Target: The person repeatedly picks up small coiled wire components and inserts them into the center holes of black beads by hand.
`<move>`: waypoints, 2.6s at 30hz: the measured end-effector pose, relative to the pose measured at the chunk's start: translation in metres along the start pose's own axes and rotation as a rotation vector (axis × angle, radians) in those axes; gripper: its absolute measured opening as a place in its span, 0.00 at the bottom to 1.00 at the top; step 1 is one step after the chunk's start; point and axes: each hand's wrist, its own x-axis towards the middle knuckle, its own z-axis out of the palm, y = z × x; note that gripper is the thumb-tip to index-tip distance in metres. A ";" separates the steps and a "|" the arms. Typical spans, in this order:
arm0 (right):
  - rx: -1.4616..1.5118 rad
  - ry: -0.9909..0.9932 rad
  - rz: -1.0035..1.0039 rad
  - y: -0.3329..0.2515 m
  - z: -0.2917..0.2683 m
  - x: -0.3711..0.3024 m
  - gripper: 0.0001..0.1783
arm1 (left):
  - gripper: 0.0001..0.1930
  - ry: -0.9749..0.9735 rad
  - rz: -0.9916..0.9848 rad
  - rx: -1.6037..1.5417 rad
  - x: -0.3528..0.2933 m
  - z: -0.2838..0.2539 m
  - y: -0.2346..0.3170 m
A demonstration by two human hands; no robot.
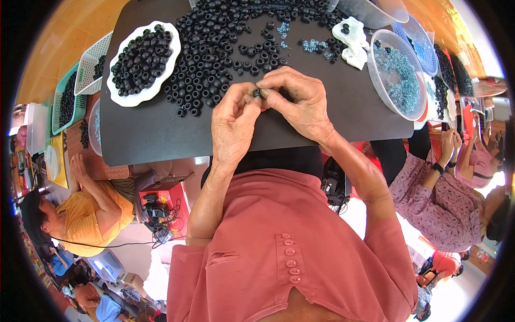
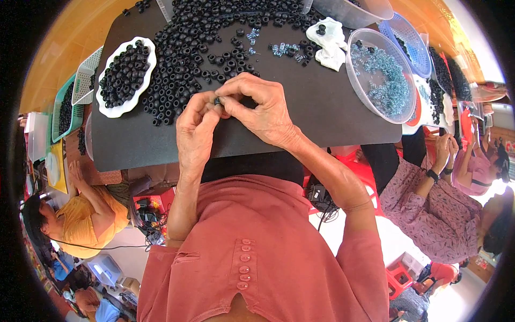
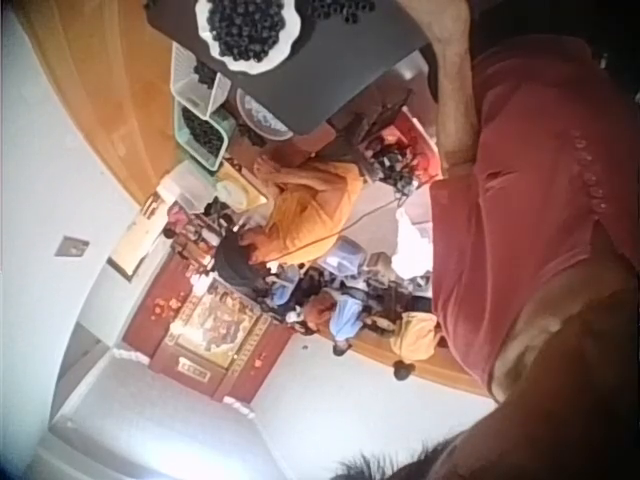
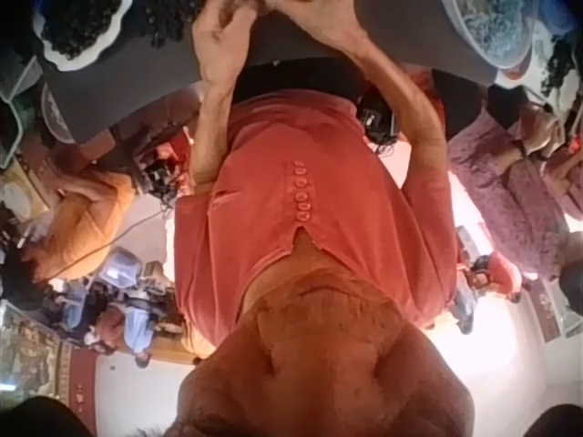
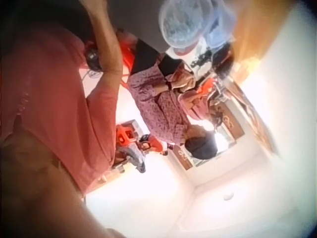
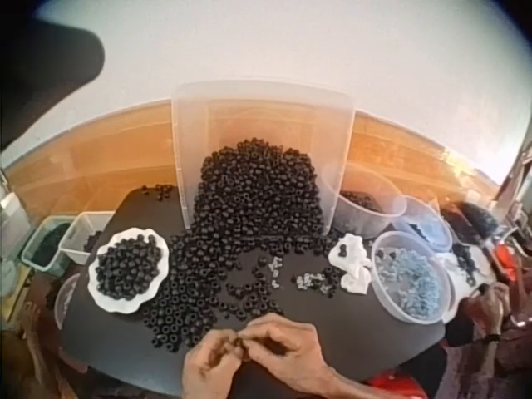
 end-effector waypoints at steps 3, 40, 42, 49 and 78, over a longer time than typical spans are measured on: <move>-0.014 -0.056 -0.025 -0.001 -0.003 0.003 0.07 | 0.06 0.001 0.005 0.028 -0.001 -0.001 0.000; -0.144 -0.109 -0.151 -0.005 0.001 0.003 0.18 | 0.08 0.000 -0.046 -0.213 0.004 -0.012 -0.009; -0.132 -0.089 -0.156 -0.004 0.003 0.002 0.18 | 0.07 -0.019 -0.063 -0.202 0.004 -0.014 -0.010; -0.197 -0.048 -0.206 -0.001 0.004 0.000 0.18 | 0.07 0.023 -0.089 -0.115 0.003 -0.007 -0.003; -0.362 0.020 -0.281 0.002 0.005 0.000 0.19 | 0.13 0.040 -0.035 -0.008 -0.002 -0.003 0.000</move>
